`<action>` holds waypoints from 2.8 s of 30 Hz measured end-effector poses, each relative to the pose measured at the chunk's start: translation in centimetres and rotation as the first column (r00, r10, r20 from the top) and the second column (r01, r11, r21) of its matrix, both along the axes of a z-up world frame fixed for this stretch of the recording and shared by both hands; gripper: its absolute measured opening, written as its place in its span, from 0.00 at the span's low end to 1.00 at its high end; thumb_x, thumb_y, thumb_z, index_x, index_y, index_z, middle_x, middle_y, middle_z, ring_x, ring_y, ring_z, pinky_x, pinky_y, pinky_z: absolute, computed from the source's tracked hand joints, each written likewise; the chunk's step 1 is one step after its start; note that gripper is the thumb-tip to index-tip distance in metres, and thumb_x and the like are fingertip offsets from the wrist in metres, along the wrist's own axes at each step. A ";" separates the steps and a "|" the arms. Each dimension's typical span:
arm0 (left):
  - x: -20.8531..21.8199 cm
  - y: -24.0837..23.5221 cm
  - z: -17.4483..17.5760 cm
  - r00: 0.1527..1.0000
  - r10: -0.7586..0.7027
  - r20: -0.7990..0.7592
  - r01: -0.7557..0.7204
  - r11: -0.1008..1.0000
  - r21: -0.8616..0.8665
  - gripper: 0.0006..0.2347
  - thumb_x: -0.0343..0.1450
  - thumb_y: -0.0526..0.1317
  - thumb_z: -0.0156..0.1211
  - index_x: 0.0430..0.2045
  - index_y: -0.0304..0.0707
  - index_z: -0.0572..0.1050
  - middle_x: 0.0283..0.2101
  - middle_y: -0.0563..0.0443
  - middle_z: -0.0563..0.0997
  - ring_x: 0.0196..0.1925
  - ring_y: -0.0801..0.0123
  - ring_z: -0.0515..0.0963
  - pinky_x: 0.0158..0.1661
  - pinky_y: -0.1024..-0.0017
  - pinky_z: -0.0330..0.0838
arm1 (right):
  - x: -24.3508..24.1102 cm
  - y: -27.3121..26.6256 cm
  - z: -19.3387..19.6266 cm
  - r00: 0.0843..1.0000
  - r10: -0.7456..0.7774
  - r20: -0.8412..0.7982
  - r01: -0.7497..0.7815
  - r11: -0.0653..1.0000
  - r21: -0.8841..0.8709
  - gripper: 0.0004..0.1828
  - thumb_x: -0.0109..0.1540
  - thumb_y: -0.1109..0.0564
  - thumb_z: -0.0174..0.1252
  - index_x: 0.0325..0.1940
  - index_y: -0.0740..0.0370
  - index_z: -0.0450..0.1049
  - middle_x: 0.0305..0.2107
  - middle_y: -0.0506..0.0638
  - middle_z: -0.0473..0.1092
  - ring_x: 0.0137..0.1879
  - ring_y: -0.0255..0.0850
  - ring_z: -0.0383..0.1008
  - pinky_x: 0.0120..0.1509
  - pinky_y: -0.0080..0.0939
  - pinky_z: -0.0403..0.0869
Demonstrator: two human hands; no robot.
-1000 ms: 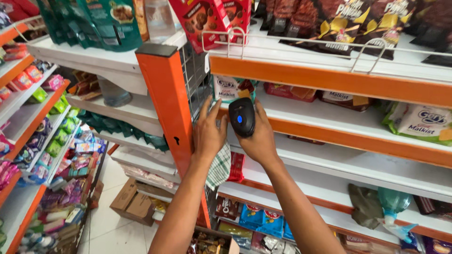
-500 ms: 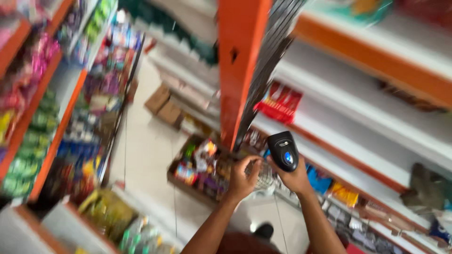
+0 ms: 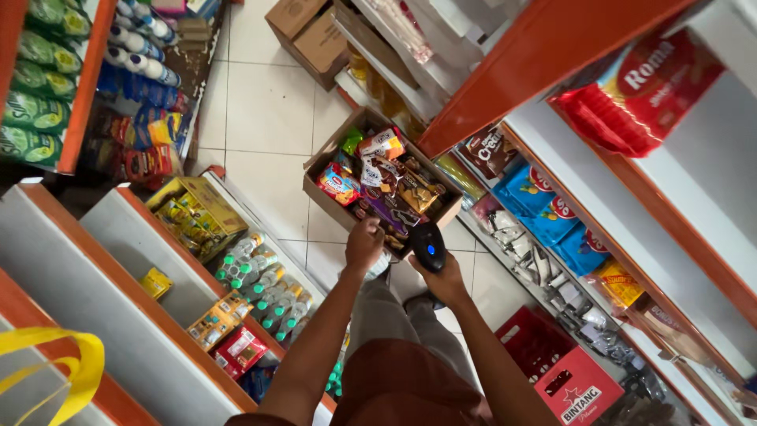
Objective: The person scans bags of snacks and packages of biscuits using a handheld scanner, occasionally wiping the items with a cloth, then sprays a liquid on a store shelf and wipes it clean with a cloth.
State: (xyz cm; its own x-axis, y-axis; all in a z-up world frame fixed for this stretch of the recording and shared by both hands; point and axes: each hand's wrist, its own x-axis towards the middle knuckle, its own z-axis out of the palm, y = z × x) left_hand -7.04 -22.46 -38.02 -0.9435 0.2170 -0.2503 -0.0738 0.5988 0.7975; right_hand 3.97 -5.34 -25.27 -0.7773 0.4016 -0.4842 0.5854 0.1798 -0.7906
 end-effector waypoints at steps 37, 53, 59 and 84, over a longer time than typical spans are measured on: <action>-8.6 3.1 7.2 0.925 -0.380 0.022 0.338 0.845 0.415 0.11 0.68 0.37 0.69 0.39 0.27 0.83 0.44 0.45 0.88 0.45 0.71 0.86 0.48 0.74 0.78 | 0.6 0.5 -0.8 0.807 -0.584 0.084 0.572 0.737 -0.360 0.23 0.59 0.52 0.65 0.56 0.61 0.76 0.41 0.49 0.76 0.45 0.38 0.79 0.46 0.42 0.78; -4.3 3.1 29.7 0.578 -0.808 -0.115 0.688 0.407 0.601 0.07 0.69 0.34 0.67 0.36 0.27 0.82 0.38 0.49 0.88 0.36 0.74 0.85 0.42 0.76 0.79 | 3.9 4.8 5.8 0.784 -0.614 0.094 0.438 0.440 -0.784 0.32 0.57 0.44 0.67 0.60 0.61 0.68 0.42 0.55 0.74 0.44 0.51 0.76 0.48 0.57 0.76; -5.1 3.9 34.4 0.415 -0.876 -0.245 0.862 0.292 0.415 0.05 0.70 0.35 0.64 0.32 0.30 0.81 0.36 0.49 0.85 0.35 0.66 0.86 0.40 0.74 0.78 | 4.0 3.5 8.5 0.714 -0.698 -0.053 0.452 0.517 -0.727 0.32 0.56 0.54 0.71 0.62 0.62 0.68 0.47 0.51 0.74 0.52 0.43 0.76 0.57 0.48 0.76; -1.0 10.3 28.5 0.905 -0.425 0.039 0.192 0.487 0.852 0.29 0.77 0.59 0.51 0.67 0.36 0.66 0.71 0.43 0.68 0.73 0.63 0.67 0.69 0.67 0.58 | 3.9 -1.6 19.3 0.611 -0.659 -0.439 0.604 0.746 -0.281 0.24 0.52 0.57 0.74 0.48 0.68 0.74 0.33 0.49 0.78 0.36 0.38 0.80 0.41 0.39 0.79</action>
